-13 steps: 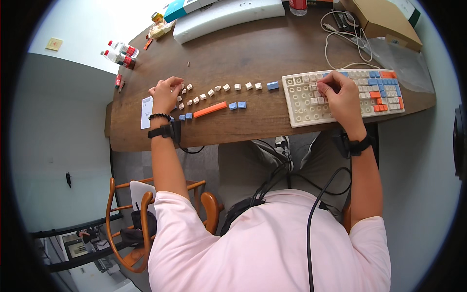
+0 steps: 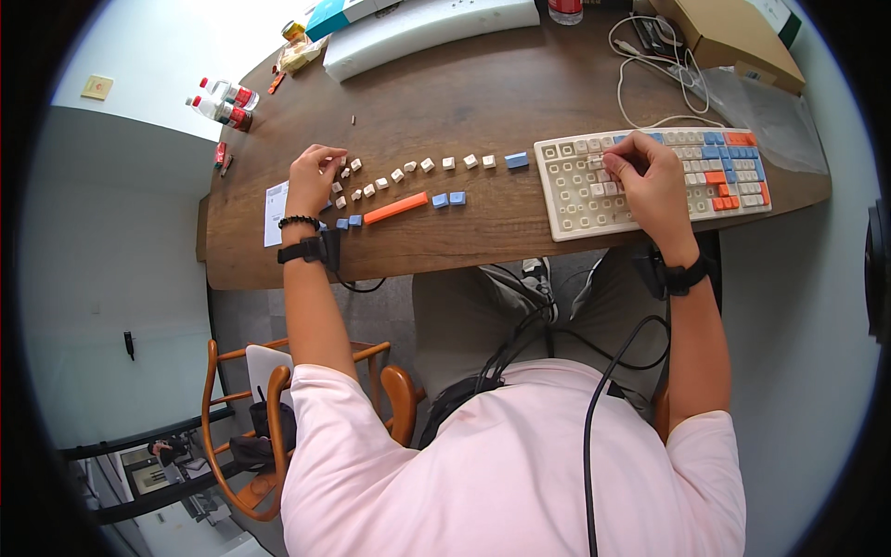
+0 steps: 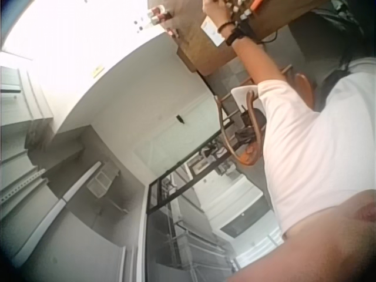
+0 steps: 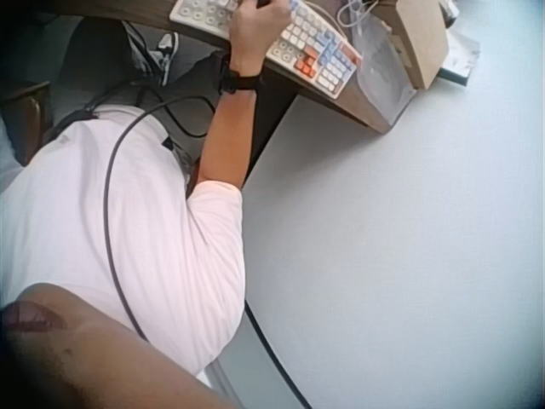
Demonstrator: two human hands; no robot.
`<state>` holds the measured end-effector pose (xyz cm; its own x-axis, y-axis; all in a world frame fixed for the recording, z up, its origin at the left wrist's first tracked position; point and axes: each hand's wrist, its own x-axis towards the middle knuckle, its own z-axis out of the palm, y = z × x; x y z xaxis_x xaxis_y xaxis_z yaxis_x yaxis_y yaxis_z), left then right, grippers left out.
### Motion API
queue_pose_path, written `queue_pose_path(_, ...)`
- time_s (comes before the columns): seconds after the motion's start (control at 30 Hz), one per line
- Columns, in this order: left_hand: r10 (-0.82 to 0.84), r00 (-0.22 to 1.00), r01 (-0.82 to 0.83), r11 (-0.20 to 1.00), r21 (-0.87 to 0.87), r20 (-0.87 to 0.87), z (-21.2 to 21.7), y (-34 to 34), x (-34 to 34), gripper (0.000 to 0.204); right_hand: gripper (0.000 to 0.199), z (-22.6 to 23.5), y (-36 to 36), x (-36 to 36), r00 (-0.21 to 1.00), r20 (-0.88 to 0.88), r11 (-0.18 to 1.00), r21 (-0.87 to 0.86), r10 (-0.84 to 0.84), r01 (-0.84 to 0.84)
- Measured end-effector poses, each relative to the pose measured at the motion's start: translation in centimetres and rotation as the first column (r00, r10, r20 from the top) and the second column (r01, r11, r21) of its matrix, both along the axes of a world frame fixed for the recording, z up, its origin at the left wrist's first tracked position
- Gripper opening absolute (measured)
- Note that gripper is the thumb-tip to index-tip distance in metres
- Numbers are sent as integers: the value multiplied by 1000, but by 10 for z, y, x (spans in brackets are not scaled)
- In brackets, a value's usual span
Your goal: The person places individual keycaps onto a mechanical keyboard base by hand, selecting them from groups on the table and pressing them onto the switches.
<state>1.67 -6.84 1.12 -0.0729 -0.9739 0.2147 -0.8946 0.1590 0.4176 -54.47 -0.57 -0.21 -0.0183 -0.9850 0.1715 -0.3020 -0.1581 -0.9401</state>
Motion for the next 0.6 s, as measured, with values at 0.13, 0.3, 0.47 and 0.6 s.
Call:
queue_pose_path(0.13, -12, 1000, 12, 1000, -20, -12, 2, 0, -2, 17, 7, -2, -1, -1, 1000, 3, 1000, 0, -6, 6)
queue_pose_path(0.3, 40, 998, -41, 999, -18, -47, 1, 4, -3, 19, 7, 1, -1, -2, 1000, -11, 1000, 12, -5, 5)
queue_pose_path(0.47, 29, 998, -31, 999, -35, -55, -2, 5, 0, 18, 7, 3, 0, 0, 999, -34, 1000, 6, -4, 5)
queue_pose_path(0.6, 135, 977, -130, 991, -39, 164, -1, 8, -6, 17, 8, 0, 1, -1, 1000, -9, 1000, 15, -6, 6)
